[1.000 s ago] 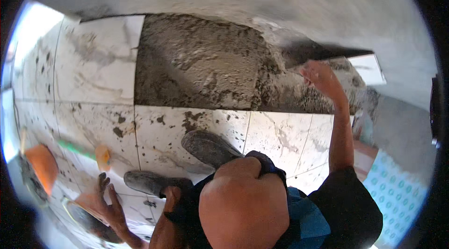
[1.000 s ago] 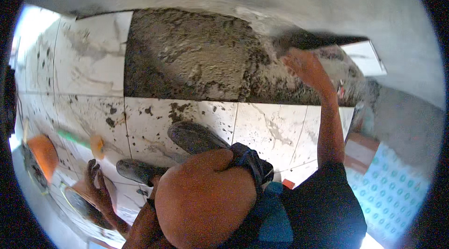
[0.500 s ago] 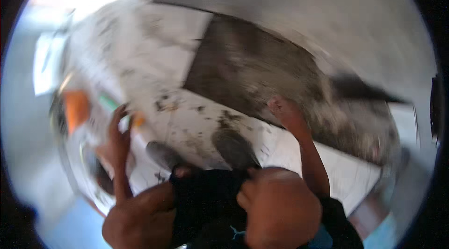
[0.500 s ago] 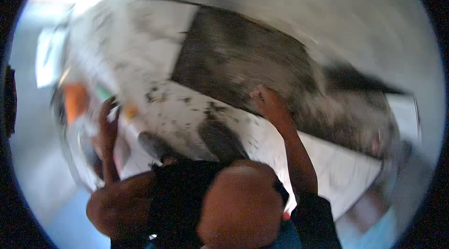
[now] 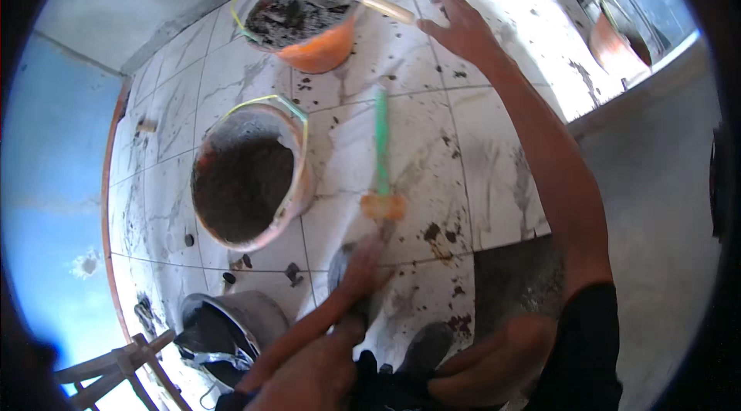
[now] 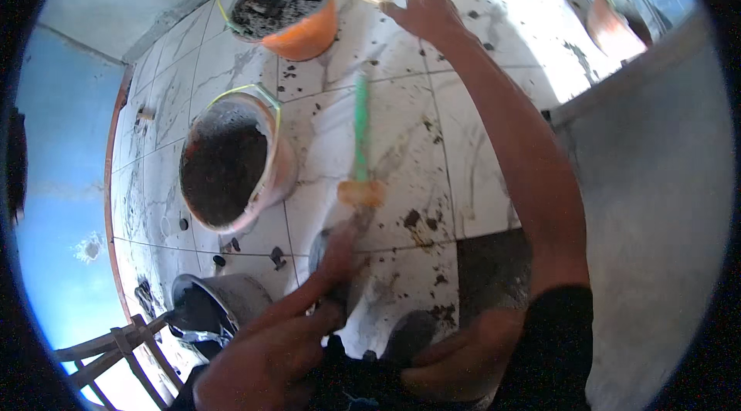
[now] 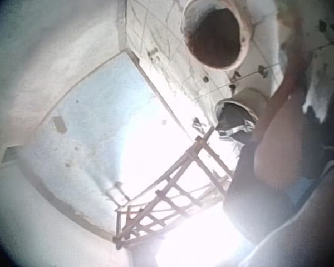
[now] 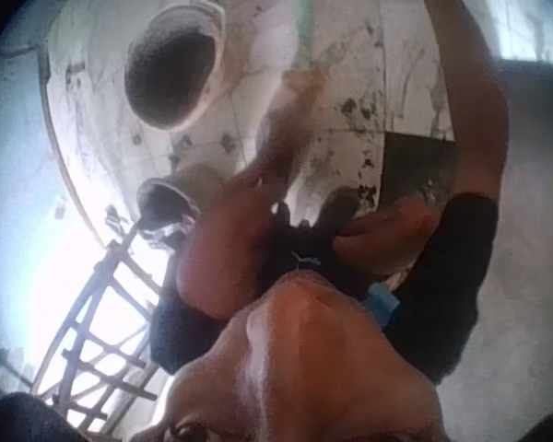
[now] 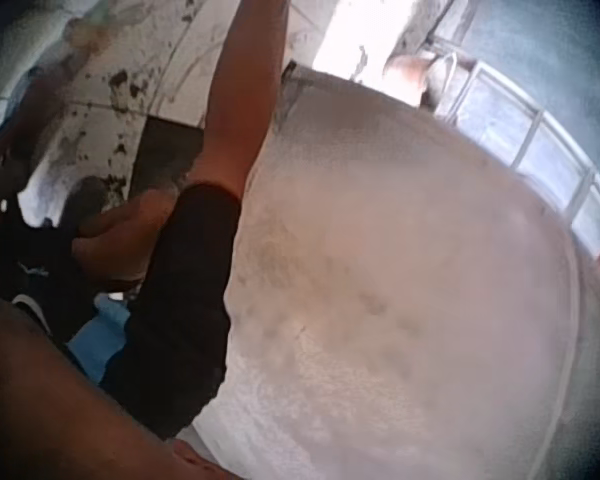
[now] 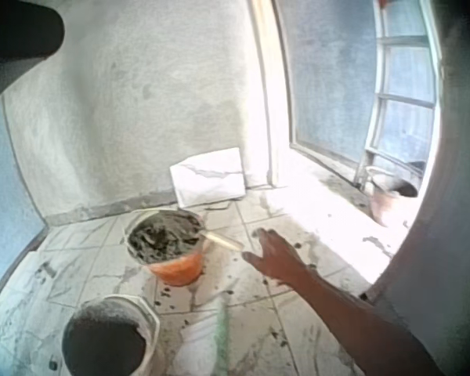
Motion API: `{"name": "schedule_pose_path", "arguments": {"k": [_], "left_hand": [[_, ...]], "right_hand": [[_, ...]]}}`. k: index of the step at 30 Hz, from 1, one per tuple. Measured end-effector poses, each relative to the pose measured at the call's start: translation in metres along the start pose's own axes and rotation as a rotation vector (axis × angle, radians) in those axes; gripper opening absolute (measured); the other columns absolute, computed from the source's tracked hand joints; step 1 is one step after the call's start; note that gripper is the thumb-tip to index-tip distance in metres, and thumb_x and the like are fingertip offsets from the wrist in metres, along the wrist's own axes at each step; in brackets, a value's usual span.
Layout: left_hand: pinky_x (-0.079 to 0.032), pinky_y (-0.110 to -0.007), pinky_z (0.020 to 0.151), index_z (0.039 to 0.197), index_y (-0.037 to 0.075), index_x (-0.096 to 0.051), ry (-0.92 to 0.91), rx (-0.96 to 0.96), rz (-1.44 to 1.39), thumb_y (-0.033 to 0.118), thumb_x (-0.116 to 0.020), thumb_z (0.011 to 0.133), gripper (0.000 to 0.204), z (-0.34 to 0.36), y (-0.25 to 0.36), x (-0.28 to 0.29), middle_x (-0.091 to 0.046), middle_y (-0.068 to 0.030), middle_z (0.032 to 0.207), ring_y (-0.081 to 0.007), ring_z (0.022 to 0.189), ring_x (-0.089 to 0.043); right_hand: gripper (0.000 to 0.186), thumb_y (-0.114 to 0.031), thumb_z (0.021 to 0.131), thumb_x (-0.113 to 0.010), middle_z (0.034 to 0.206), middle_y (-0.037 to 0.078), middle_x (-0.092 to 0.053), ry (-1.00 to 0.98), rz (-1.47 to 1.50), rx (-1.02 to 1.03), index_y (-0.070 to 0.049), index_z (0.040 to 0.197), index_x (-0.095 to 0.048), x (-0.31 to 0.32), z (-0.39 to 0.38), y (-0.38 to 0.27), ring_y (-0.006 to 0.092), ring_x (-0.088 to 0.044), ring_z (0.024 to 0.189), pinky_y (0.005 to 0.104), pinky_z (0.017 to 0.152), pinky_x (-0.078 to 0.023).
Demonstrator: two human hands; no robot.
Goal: The person removes a floor tile, spreads and levels the mortar underneath using a trowel, sets the tile back onto the floor, and taps it into place using a mallet.
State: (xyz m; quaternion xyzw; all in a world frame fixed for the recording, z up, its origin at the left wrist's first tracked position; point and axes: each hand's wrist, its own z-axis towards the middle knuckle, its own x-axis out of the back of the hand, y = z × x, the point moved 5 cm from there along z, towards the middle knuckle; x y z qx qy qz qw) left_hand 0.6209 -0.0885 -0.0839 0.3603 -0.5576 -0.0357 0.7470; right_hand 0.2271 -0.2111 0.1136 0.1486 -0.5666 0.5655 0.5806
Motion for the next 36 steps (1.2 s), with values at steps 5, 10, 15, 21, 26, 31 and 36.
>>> {"name": "schedule_pose_path", "arguments": {"k": [5,10,15,21,26,31,36], "left_hand": [[-0.026,-0.047,0.104,0.124,0.0,-0.039,-0.181,-0.148,-0.016,0.04,-0.067,0.074,0.07,0.008,0.008,-0.014,-0.037,-0.0205,0.131,-0.0356,0.123,-0.034],[-0.031,-0.045,0.102,0.119,0.0,-0.045,-0.086,-0.133,-0.078,0.043,-0.067,0.074,0.066,0.011,-0.002,0.0,-0.04,-0.0196,0.128,-0.0331,0.121,-0.038],[-0.029,-0.042,0.104,0.121,0.002,-0.046,-0.119,-0.094,-0.13,0.044,-0.061,0.078,0.062,0.016,-0.003,-0.001,-0.04,-0.0166,0.131,-0.0284,0.124,-0.037],[-0.03,-0.041,0.103,0.122,0.003,-0.045,-0.04,-0.09,-0.183,0.046,-0.06,0.078,0.064,0.015,-0.007,0.003,-0.041,-0.0162,0.13,-0.0286,0.123,-0.038],[-0.03,-0.041,0.104,0.123,0.002,-0.043,-0.114,-0.113,-0.141,0.046,-0.06,0.078,0.065,0.024,-0.003,0.001,-0.041,-0.0169,0.13,-0.0287,0.123,-0.038],[-0.029,-0.041,0.104,0.123,0.002,-0.044,-0.087,-0.092,-0.157,0.045,-0.059,0.079,0.064,0.013,-0.007,-0.001,-0.04,-0.0175,0.13,-0.0294,0.123,-0.038],[-0.032,-0.042,0.101,0.118,0.003,-0.047,-0.128,-0.13,-0.142,0.048,-0.065,0.074,0.066,0.013,-0.008,0.001,-0.039,-0.0176,0.13,-0.0315,0.12,-0.039]], "right_hand": [[0.072,-0.039,0.068,-0.066,0.122,0.017,-0.046,-0.15,-0.294,-0.076,-0.008,0.126,-0.038,-0.088,0.126,0.012,0.0328,-0.047,0.112,0.0423,0.091,-0.04],[0.062,-0.031,0.069,-0.067,0.116,0.018,-0.052,-0.58,-0.406,-0.01,-0.007,0.123,-0.044,-0.125,0.155,-0.017,0.0301,-0.051,0.108,0.0395,0.089,-0.042],[0.042,-0.013,0.072,-0.062,0.083,0.016,-0.062,-0.085,-0.625,0.492,-0.009,0.112,-0.053,-0.072,0.18,-0.051,0.0343,-0.06,0.079,0.0436,0.069,-0.049],[0.04,-0.009,0.072,-0.058,0.084,0.015,-0.062,-0.117,-0.765,0.683,-0.011,0.112,-0.055,-0.078,0.186,-0.077,0.0307,-0.06,0.082,0.0415,0.071,-0.049],[0.04,-0.008,0.073,-0.057,0.085,0.014,-0.062,-0.328,-0.702,0.658,-0.014,0.112,-0.056,-0.083,0.179,-0.105,0.0307,-0.06,0.084,0.0406,0.072,-0.049],[0.048,-0.01,0.07,-0.06,0.08,0.012,-0.06,-0.481,-0.605,0.426,-0.013,0.117,-0.053,-0.111,0.173,-0.136,0.0241,-0.06,0.071,0.0354,0.059,-0.048],[0.056,-0.014,0.069,-0.062,0.071,0.007,-0.055,-0.677,-0.118,0.013,-0.005,0.123,-0.048,-0.085,0.158,-0.083,0.0123,-0.049,0.049,0.0273,0.043,-0.04]]}}
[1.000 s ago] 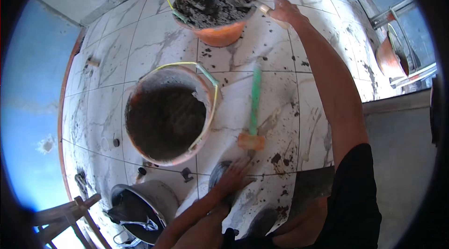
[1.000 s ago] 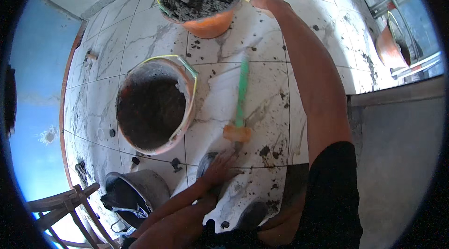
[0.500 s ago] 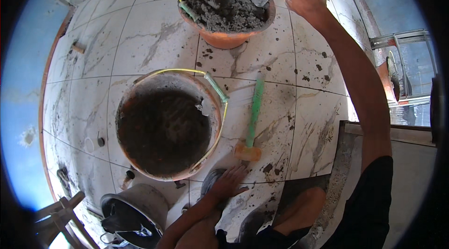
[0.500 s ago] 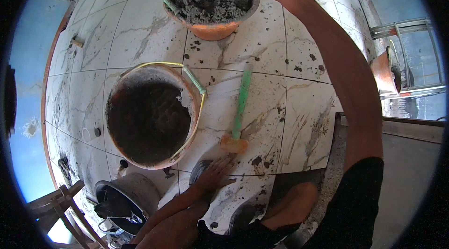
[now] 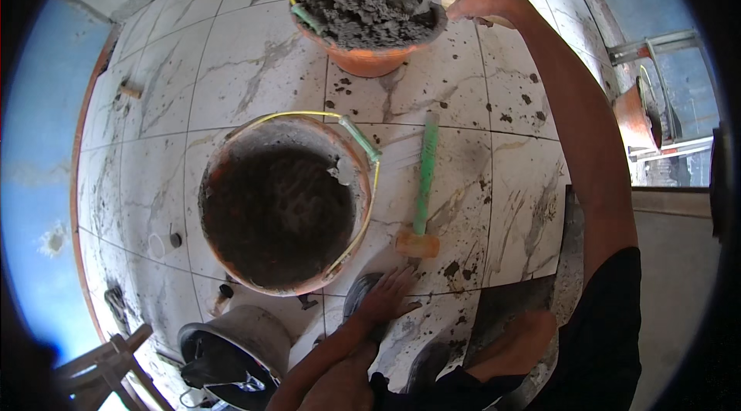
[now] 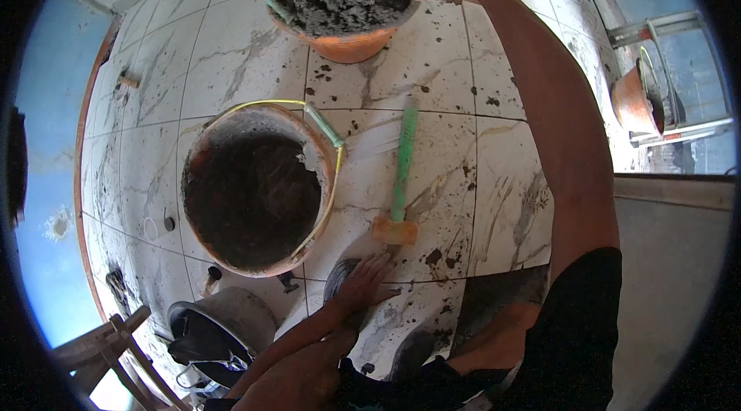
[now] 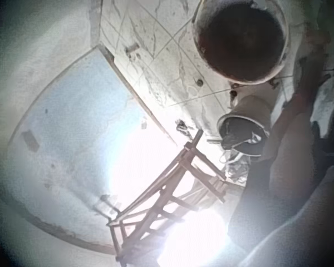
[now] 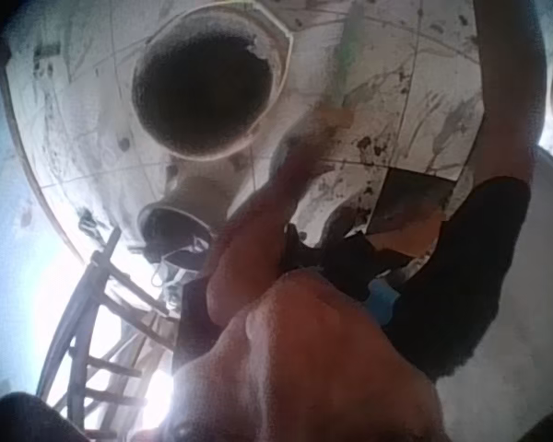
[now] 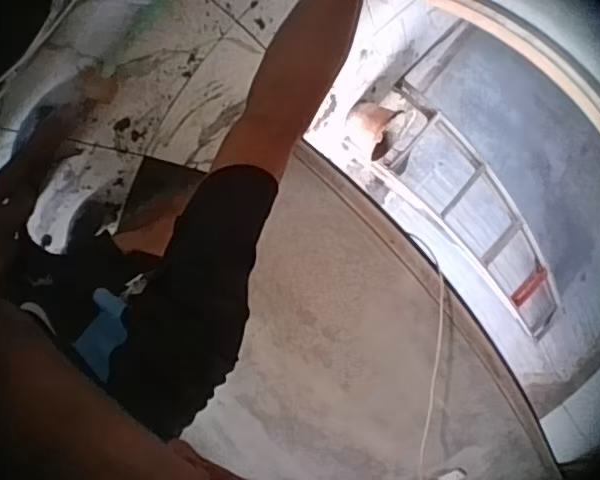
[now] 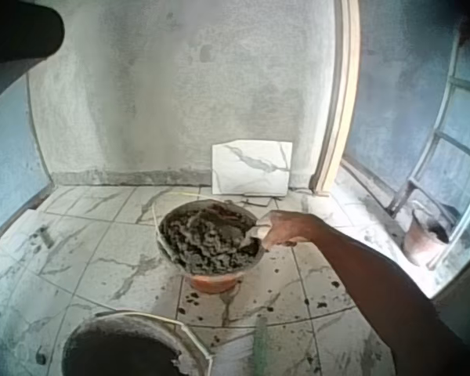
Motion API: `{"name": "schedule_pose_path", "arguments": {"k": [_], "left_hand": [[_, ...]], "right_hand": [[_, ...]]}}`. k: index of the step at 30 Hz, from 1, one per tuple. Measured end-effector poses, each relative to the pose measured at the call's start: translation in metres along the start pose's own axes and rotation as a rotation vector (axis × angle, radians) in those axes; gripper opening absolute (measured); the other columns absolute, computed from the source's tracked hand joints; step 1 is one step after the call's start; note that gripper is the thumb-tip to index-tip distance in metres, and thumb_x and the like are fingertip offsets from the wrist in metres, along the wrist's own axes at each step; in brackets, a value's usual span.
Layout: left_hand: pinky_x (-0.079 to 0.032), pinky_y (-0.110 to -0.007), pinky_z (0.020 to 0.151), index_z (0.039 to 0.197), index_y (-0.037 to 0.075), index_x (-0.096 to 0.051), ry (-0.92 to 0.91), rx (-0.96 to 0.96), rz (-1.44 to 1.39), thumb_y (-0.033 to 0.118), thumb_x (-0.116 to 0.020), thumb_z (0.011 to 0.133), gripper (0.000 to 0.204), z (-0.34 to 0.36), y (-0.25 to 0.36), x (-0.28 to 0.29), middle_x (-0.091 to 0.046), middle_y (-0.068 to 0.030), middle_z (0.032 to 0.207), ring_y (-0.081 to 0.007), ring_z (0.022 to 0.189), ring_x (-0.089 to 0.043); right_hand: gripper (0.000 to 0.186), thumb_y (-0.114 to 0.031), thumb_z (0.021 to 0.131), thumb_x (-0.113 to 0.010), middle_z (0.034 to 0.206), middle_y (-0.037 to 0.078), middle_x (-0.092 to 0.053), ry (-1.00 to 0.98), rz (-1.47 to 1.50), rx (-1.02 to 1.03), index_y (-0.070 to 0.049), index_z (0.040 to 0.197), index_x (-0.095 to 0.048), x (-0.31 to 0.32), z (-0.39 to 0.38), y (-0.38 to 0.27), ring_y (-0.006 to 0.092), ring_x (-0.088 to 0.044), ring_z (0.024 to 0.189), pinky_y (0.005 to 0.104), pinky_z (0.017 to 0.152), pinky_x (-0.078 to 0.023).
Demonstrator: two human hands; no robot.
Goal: The person removes a floor tile, spreads and levels the mortar underneath using a trowel, sets the tile back onto the floor, and taps it into place using a mallet.
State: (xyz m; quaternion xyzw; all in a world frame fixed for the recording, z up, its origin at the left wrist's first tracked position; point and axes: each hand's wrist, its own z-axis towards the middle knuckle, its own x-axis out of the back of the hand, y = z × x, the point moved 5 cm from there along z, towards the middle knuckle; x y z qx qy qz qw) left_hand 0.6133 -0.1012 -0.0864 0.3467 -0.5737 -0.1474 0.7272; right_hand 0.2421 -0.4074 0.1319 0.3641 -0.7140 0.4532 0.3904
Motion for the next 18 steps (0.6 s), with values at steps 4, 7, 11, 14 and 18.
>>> {"name": "schedule_pose_path", "arguments": {"k": [4,7,11,14,18], "left_hand": [[-0.028,-0.043,0.103,0.124,0.003,-0.043,-0.047,0.032,-0.053,0.046,-0.063,0.076,0.067,0.001,-0.002,-0.013,-0.038,-0.0195,0.131,-0.0314,0.123,-0.036],[-0.026,-0.046,0.103,0.13,0.003,-0.037,-0.098,0.084,-0.045,0.044,-0.06,0.08,0.069,-0.009,-0.013,-0.033,-0.037,-0.0222,0.131,-0.0344,0.124,-0.034],[-0.026,-0.05,0.102,0.128,0.0,-0.034,-0.122,0.11,0.153,0.04,-0.069,0.073,0.077,-0.008,-0.01,-0.015,-0.034,-0.023,0.133,-0.0395,0.125,-0.03],[-0.025,-0.049,0.102,0.13,0.001,-0.033,-0.115,0.039,0.157,0.037,-0.07,0.071,0.078,0.009,0.006,0.007,-0.033,-0.0229,0.134,-0.0395,0.124,-0.03],[-0.025,-0.046,0.103,0.131,0.0,-0.031,-0.057,0.099,0.139,0.03,-0.072,0.07,0.08,-0.001,0.001,-0.015,-0.03,-0.0217,0.137,-0.0378,0.125,-0.03]], "right_hand": [[0.049,-0.021,0.073,-0.066,0.064,0.002,-0.051,0.12,0.303,-0.009,-0.003,0.116,-0.051,0.004,-0.053,0.047,0.0078,-0.04,0.045,0.0237,0.04,-0.034],[0.042,-0.039,0.078,-0.064,0.064,0.002,-0.052,0.186,0.06,0.076,-0.002,0.099,-0.057,0.011,-0.137,0.069,0.0095,-0.045,0.049,0.0248,0.044,-0.037],[0.052,-0.047,0.08,-0.061,0.069,0.005,-0.055,0.19,0.21,-0.154,-0.001,0.102,-0.058,-0.01,-0.31,0.079,0.0137,-0.05,0.059,0.0292,0.053,-0.042],[0.047,-0.036,0.074,-0.071,0.068,0.002,-0.055,0.254,0.227,-0.377,-0.001,0.102,-0.06,-0.088,-0.461,0.137,0.0077,-0.052,0.055,0.0229,0.047,-0.042],[0.053,-0.043,0.071,-0.071,0.085,0.011,-0.063,0.233,0.333,-0.904,0.0,0.101,-0.062,-0.186,-0.655,0.102,0.0163,-0.059,0.074,0.0309,0.068,-0.047]]}}
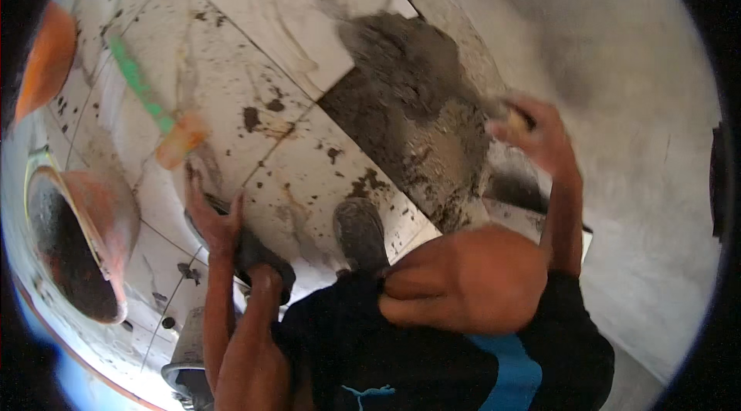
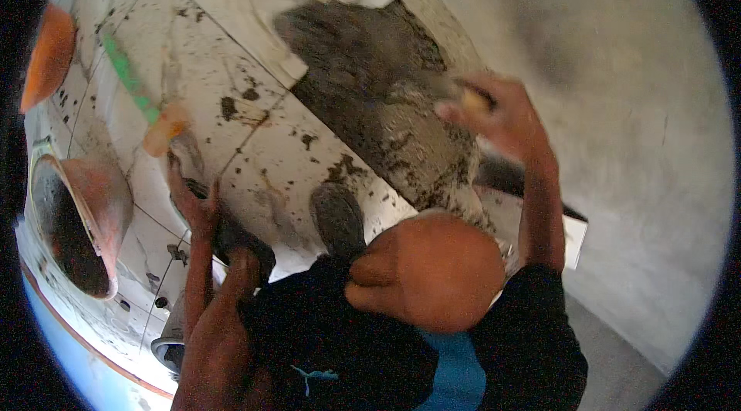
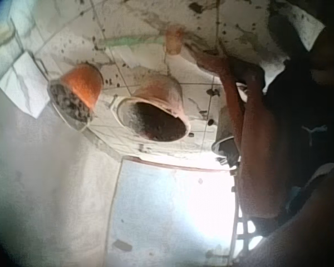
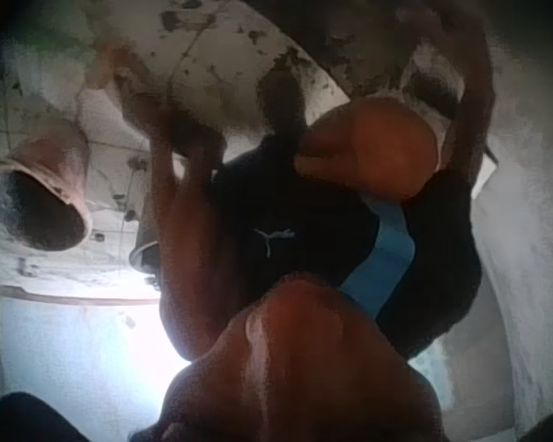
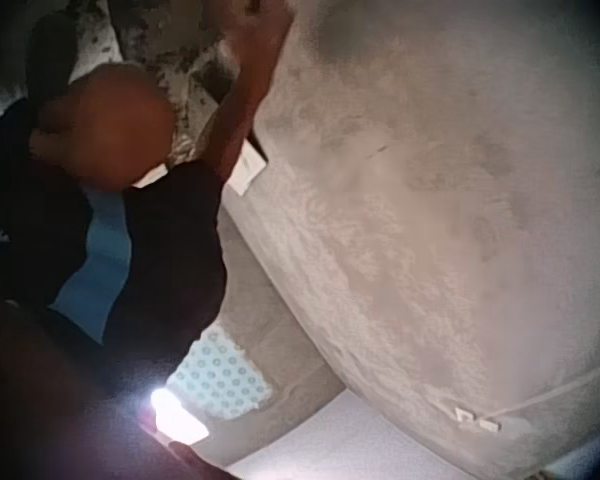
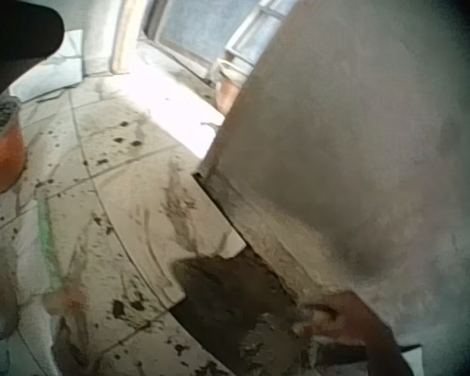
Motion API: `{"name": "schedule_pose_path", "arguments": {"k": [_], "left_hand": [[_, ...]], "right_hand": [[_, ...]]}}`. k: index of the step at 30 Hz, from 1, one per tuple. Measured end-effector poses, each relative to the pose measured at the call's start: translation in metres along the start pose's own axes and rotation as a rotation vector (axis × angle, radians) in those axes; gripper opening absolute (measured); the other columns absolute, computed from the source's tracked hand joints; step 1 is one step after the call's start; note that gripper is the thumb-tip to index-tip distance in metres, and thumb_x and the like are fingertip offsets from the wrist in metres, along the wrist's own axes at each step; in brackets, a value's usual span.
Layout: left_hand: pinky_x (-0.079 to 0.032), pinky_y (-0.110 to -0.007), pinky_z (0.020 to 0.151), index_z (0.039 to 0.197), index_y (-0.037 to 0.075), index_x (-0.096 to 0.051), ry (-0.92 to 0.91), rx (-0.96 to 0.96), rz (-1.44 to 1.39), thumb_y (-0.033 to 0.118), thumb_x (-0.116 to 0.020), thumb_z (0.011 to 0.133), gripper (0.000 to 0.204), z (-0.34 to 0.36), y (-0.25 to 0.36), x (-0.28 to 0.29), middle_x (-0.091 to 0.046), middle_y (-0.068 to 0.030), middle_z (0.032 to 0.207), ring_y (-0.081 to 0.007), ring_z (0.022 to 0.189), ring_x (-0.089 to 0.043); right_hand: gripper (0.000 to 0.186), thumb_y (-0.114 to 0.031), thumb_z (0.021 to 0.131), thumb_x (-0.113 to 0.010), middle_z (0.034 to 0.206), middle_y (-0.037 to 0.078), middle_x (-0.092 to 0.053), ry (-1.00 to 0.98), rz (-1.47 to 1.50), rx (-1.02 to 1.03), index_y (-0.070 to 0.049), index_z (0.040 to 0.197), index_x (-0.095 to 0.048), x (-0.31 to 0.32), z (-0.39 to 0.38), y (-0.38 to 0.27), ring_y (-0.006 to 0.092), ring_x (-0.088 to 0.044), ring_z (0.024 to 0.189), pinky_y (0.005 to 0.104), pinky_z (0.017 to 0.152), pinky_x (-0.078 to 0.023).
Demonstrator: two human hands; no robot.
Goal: The person removes a floor tile, spreads and levels the mortar underneath using a trowel, sets the tile back onto the floor, and taps it into place using a mallet.
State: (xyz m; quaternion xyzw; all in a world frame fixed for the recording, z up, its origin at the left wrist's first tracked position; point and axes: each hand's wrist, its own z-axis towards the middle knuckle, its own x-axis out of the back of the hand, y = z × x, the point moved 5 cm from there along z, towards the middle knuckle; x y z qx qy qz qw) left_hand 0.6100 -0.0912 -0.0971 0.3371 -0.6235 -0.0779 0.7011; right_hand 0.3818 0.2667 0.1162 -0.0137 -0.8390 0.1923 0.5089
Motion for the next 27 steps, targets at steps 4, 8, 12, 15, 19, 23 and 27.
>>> {"name": "schedule_pose_path", "arguments": {"k": [4,8,12,15,19,23,27], "left_hand": [[-0.025,-0.044,0.103,0.13,-0.001,-0.03,0.129,-0.154,-0.031,0.018,-0.072,0.072,0.075,0.011,0.022,0.015,-0.032,-0.0233,0.135,-0.0376,0.124,-0.032],[-0.025,-0.043,0.103,0.13,-0.002,-0.03,0.146,-0.161,-0.041,0.016,-0.07,0.073,0.072,0.018,0.034,0.012,-0.032,-0.0233,0.135,-0.0373,0.125,-0.032],[-0.023,-0.043,0.104,0.131,-0.003,-0.03,0.131,-0.14,-0.018,0.016,-0.068,0.075,0.069,0.016,0.032,0.01,-0.033,-0.0221,0.135,-0.0363,0.125,-0.031],[-0.022,-0.043,0.105,0.131,-0.003,-0.03,0.117,-0.123,-0.007,0.017,-0.067,0.077,0.069,0.015,0.023,0.016,-0.033,-0.0216,0.135,-0.0356,0.125,-0.031],[-0.021,-0.043,0.105,0.131,-0.003,-0.029,0.086,-0.158,0.005,0.018,-0.066,0.078,0.068,0.015,0.031,0.009,-0.032,-0.0215,0.135,-0.0351,0.126,-0.03],[-0.02,-0.043,0.105,0.132,-0.003,-0.029,0.085,-0.126,-0.009,0.021,-0.064,0.08,0.067,0.016,0.03,0.004,-0.032,-0.0212,0.136,-0.0345,0.127,-0.029],[-0.02,-0.043,0.105,0.132,-0.003,-0.029,0.094,-0.134,0.042,0.025,-0.063,0.081,0.067,0.014,0.021,0.009,-0.032,-0.0211,0.136,-0.0347,0.127,-0.028]], "right_hand": [[0.043,-0.036,0.073,-0.071,0.092,0.012,-0.064,0.184,0.143,-0.222,-0.004,0.101,-0.062,-0.072,-0.113,0.08,0.0233,-0.062,0.079,0.0334,0.072,-0.049],[0.037,-0.03,0.075,-0.068,0.089,0.013,-0.063,0.313,-0.463,-0.081,-0.008,0.103,-0.06,-0.142,-0.137,0.11,0.0284,-0.062,0.083,0.0376,0.072,-0.05],[0.031,-0.029,0.079,-0.065,0.085,0.015,-0.062,0.622,-0.294,-0.236,-0.005,0.099,-0.061,-0.164,-0.163,0.14,0.0323,-0.061,0.07,0.0371,0.063,-0.05],[0.036,-0.032,0.082,-0.062,0.093,0.015,-0.063,0.312,-0.049,-0.553,-0.007,0.107,-0.055,-0.189,-0.169,0.161,0.0303,-0.063,0.075,0.0368,0.058,-0.052],[0.04,-0.037,0.084,-0.057,0.091,0.015,-0.063,0.23,0.177,-0.392,-0.004,0.106,-0.053,-0.223,-0.18,0.175,0.0319,-0.063,0.074,0.0386,0.056,-0.051],[0.046,-0.045,0.085,-0.051,0.092,0.016,-0.062,-0.145,0.492,-0.646,-0.005,0.108,-0.053,-0.246,-0.186,0.163,0.0329,-0.062,0.073,0.041,0.055,-0.05],[0.043,-0.047,0.085,-0.05,0.091,0.014,-0.061,-0.275,-0.027,-0.331,-0.009,0.104,-0.057,-0.227,-0.195,0.161,0.0275,-0.063,0.069,0.0379,0.051,-0.05]]}}
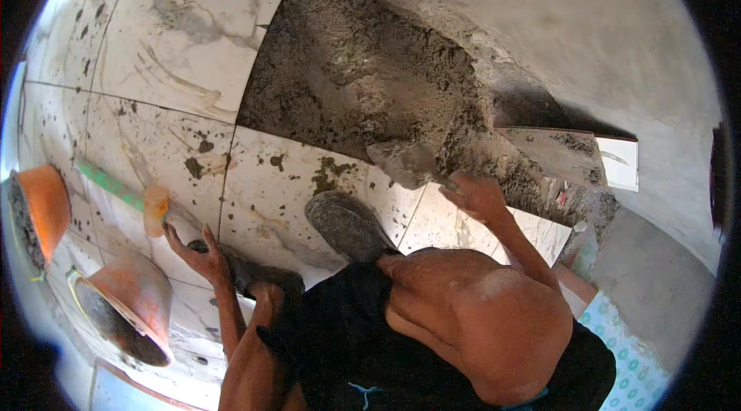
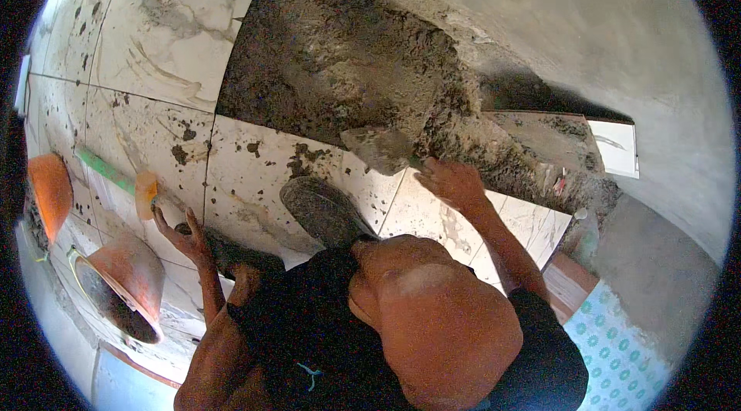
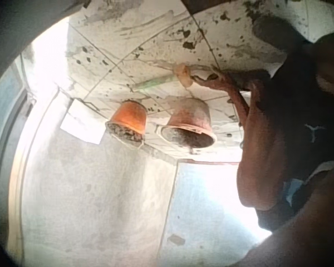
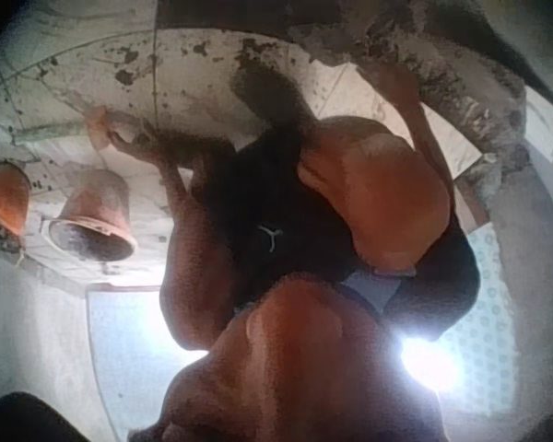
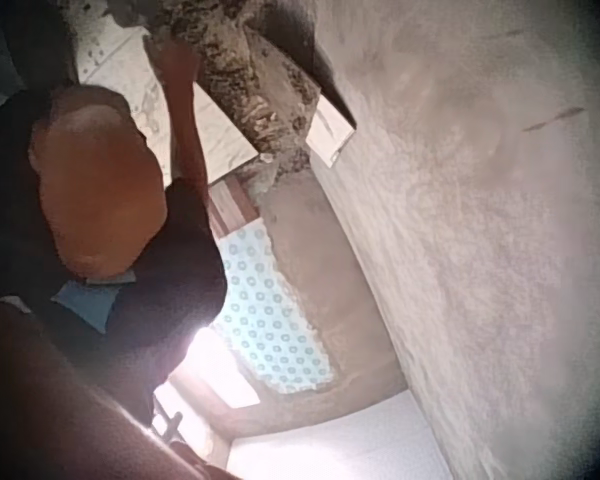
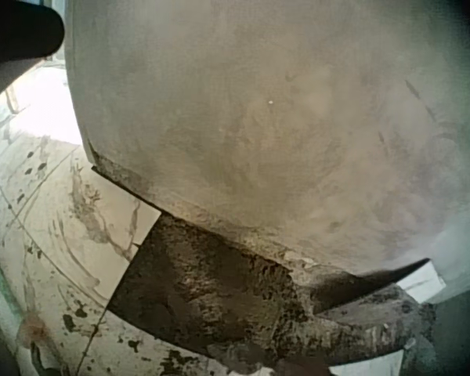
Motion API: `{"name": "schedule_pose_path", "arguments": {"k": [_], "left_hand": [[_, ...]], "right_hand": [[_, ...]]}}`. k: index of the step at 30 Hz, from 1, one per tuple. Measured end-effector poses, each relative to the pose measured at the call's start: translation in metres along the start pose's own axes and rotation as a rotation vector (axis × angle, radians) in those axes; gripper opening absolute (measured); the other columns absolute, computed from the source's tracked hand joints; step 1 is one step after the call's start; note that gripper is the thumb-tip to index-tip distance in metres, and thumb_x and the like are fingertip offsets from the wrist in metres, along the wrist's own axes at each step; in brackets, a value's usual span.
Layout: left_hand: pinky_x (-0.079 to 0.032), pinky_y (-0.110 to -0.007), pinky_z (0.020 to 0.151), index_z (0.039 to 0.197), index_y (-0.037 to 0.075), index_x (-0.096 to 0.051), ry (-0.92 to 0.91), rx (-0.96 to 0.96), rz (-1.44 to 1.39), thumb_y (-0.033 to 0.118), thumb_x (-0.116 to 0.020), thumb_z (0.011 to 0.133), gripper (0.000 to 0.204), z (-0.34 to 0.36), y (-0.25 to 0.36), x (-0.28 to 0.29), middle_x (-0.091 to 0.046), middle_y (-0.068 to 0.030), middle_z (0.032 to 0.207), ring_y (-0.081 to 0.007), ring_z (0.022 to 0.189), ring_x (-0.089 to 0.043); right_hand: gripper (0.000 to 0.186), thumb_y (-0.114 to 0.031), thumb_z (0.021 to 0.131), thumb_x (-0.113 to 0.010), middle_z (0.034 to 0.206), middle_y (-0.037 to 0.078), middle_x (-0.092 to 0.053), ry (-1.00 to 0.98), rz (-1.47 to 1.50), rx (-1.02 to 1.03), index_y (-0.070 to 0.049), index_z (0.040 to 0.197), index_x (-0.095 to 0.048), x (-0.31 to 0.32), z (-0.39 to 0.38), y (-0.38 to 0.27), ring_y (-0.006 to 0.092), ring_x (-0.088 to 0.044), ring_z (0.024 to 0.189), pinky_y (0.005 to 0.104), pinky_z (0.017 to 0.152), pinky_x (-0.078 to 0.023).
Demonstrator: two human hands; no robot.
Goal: The person removes a floor tile, spreads and levels the mortar underneath using a trowel, sets the tile back onto the floor, and taps it into place using a mallet.
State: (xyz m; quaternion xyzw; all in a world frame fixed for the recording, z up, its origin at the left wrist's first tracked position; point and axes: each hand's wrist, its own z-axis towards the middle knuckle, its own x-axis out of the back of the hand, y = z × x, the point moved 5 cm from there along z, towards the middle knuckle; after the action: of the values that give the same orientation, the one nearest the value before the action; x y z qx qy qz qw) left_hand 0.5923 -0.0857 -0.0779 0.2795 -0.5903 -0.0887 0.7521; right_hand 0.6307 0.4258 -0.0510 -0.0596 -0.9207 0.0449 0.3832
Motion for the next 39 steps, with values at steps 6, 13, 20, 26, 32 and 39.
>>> {"name": "schedule_pose_path", "arguments": {"k": [6,13,20,26,32,39], "left_hand": [[-0.022,-0.043,0.105,0.131,-0.002,-0.031,-0.012,0.003,0.02,0.027,-0.062,0.082,0.065,0.003,0.01,0.001,-0.034,-0.0193,0.135,-0.0327,0.126,-0.03],[-0.022,-0.042,0.105,0.131,-0.002,-0.03,-0.011,-0.027,-0.012,0.025,-0.063,0.082,0.065,0.003,0.013,-0.004,-0.034,-0.0193,0.135,-0.0325,0.126,-0.031],[-0.019,-0.043,0.106,0.132,-0.004,-0.028,-0.005,-0.011,-0.032,0.025,-0.063,0.081,0.068,0.004,0.006,0.0,-0.031,-0.0217,0.136,-0.0346,0.127,-0.028],[-0.021,-0.041,0.105,0.132,-0.003,-0.029,0.0,-0.028,-0.026,0.025,-0.063,0.081,0.066,0.005,0.008,0.001,-0.035,-0.0197,0.134,-0.0317,0.126,-0.031],[-0.021,-0.041,0.105,0.131,-0.004,-0.03,-0.027,0.0,-0.057,0.024,-0.062,0.083,0.064,0.0,0.008,0.0,-0.035,-0.02,0.134,-0.0318,0.125,-0.032],[-0.022,-0.043,0.104,0.132,-0.004,-0.027,-0.011,0.053,-0.037,0.029,-0.06,0.083,0.068,0.009,0.01,0.011,-0.032,-0.021,0.135,-0.0342,0.124,-0.031]], "right_hand": [[0.037,-0.044,0.085,-0.052,0.077,0.012,-0.062,0.294,-0.097,0.107,-0.009,0.093,-0.059,0.018,-0.007,0.041,0.0223,-0.06,0.055,0.0361,0.045,-0.049],[0.045,-0.051,0.083,-0.051,0.077,0.009,-0.065,0.459,-0.164,0.359,-0.008,0.095,-0.055,0.07,0.1,0.001,0.0199,-0.063,0.061,0.0344,0.058,-0.052],[0.057,-0.052,0.085,-0.048,0.092,0.021,-0.062,0.396,0.276,-0.158,-0.003,0.112,-0.054,0.093,0.127,0.023,0.0366,-0.061,0.082,0.0478,0.08,-0.046],[0.062,-0.052,0.088,-0.041,0.114,0.027,-0.052,0.135,0.511,-0.047,0.001,0.12,-0.047,0.065,0.117,-0.037,0.0356,-0.054,0.1,0.0448,0.093,-0.039],[0.05,-0.044,0.088,-0.045,0.083,0.022,-0.062,-0.133,0.232,0.023,0.0,0.111,-0.052,0.03,0.068,-0.084,0.033,-0.062,0.074,0.0429,0.072,-0.05],[0.039,-0.034,0.088,-0.052,0.074,0.016,-0.06,0.298,0.027,-0.349,-0.005,0.112,-0.047,-0.001,0.018,0.002,0.0231,-0.061,0.063,0.0367,0.049,-0.05]]}}
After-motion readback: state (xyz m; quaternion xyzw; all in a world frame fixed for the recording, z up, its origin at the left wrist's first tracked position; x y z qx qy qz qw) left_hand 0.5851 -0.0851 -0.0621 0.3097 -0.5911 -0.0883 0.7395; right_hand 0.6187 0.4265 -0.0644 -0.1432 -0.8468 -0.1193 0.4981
